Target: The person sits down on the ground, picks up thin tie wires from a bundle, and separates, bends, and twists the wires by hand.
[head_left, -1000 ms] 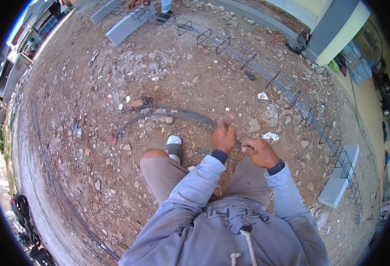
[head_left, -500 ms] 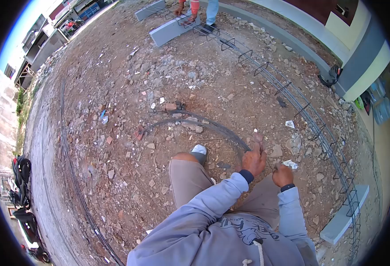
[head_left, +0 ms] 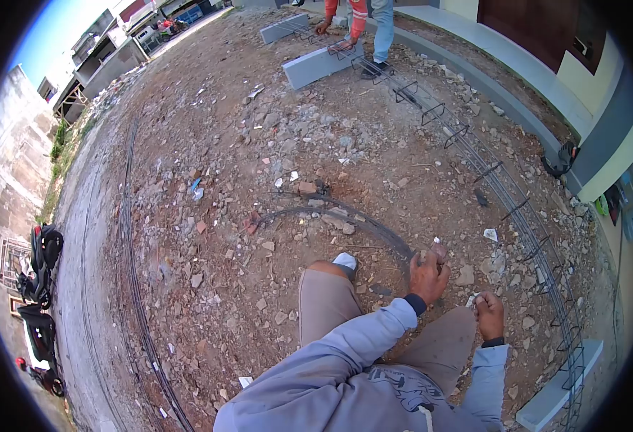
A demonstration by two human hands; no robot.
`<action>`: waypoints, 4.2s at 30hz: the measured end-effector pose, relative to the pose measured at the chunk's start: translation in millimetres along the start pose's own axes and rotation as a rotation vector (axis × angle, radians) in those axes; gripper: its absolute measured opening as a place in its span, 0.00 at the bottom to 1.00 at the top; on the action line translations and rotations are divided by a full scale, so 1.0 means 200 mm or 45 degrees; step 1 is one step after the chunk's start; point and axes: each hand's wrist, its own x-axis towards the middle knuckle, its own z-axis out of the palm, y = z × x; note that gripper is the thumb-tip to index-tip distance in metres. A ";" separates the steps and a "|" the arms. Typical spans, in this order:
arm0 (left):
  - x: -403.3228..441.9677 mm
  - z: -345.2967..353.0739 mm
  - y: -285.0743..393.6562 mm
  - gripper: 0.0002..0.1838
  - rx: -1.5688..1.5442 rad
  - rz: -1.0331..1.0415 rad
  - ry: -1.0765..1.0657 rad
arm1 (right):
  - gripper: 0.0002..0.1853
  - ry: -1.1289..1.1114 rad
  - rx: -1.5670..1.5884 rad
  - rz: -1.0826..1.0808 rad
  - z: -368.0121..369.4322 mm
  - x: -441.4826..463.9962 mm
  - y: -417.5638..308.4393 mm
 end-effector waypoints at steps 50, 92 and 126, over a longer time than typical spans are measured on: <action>0.25 -0.19 -0.26 0.11 0.172 -0.231 0.504 | 0.09 -0.926 -0.137 0.312 0.01 -0.15 -0.10; 0.31 -0.21 -0.35 0.13 0.173 -0.265 0.485 | 0.08 -0.061 0.083 0.251 -0.26 -0.34 0.26; 0.32 -0.27 -0.47 0.16 0.149 -0.176 0.723 | 0.07 -0.110 -0.383 0.360 -0.39 -0.47 0.45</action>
